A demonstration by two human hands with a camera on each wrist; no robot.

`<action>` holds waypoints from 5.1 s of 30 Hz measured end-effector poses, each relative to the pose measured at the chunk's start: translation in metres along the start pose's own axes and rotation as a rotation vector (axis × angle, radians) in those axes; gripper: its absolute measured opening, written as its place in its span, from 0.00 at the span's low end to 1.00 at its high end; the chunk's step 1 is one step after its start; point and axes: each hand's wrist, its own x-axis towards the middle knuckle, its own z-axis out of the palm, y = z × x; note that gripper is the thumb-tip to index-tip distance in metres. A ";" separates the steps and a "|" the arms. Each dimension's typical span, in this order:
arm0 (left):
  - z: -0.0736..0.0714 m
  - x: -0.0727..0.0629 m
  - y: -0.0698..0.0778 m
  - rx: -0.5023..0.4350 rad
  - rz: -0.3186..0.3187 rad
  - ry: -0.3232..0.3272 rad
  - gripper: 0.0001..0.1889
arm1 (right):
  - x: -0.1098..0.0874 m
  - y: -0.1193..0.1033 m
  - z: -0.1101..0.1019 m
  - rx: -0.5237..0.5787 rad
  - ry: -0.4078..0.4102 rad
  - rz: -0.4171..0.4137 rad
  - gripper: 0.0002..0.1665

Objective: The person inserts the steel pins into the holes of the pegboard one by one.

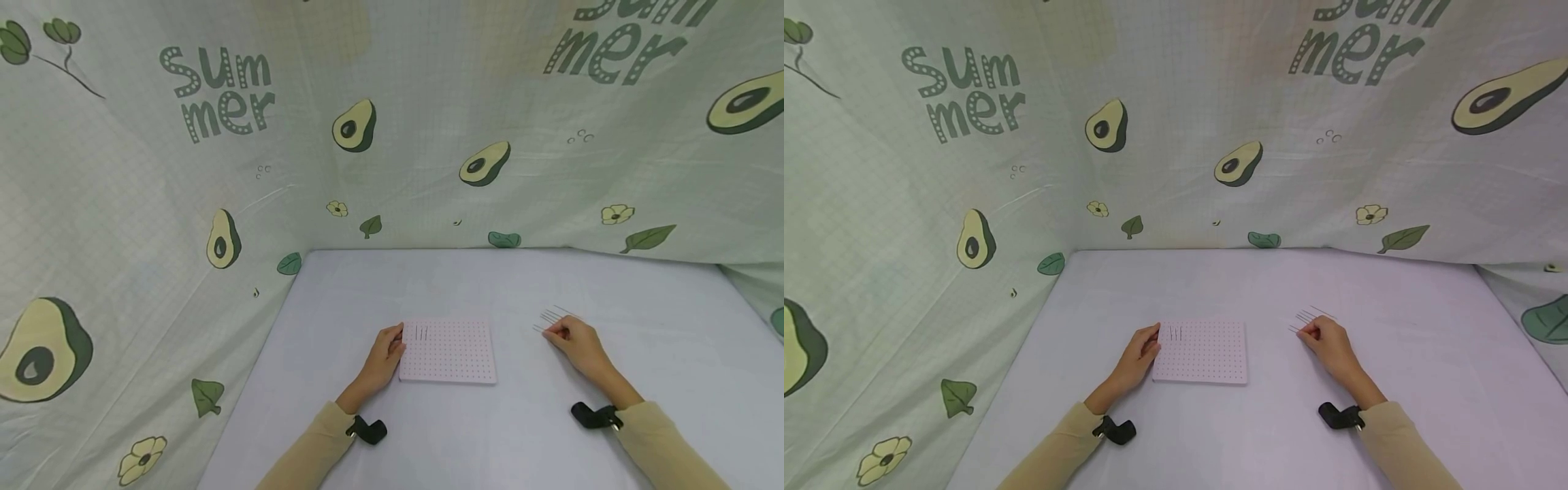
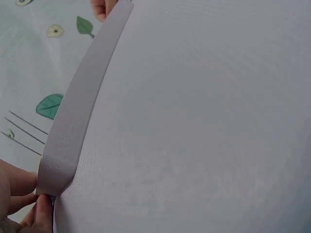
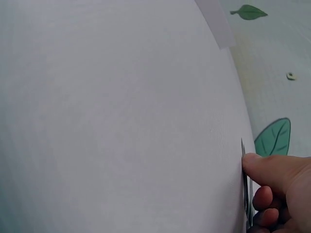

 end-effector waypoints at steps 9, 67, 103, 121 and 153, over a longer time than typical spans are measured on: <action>-0.001 0.000 0.000 0.006 -0.015 -0.009 0.26 | 0.000 -0.003 0.001 -0.027 0.018 -0.042 0.05; 0.000 0.000 -0.001 0.042 -0.001 -0.006 0.26 | 0.022 -0.037 0.018 0.276 0.023 -0.213 0.04; -0.002 0.001 -0.002 0.070 0.089 0.029 0.25 | 0.044 -0.114 0.089 0.379 -0.159 -0.320 0.04; -0.003 0.003 0.000 0.034 -0.009 0.001 0.26 | 0.046 -0.131 0.116 0.387 -0.236 -0.314 0.03; -0.002 0.003 -0.002 -0.002 0.005 0.003 0.26 | 0.041 -0.130 0.130 0.375 -0.272 -0.300 0.03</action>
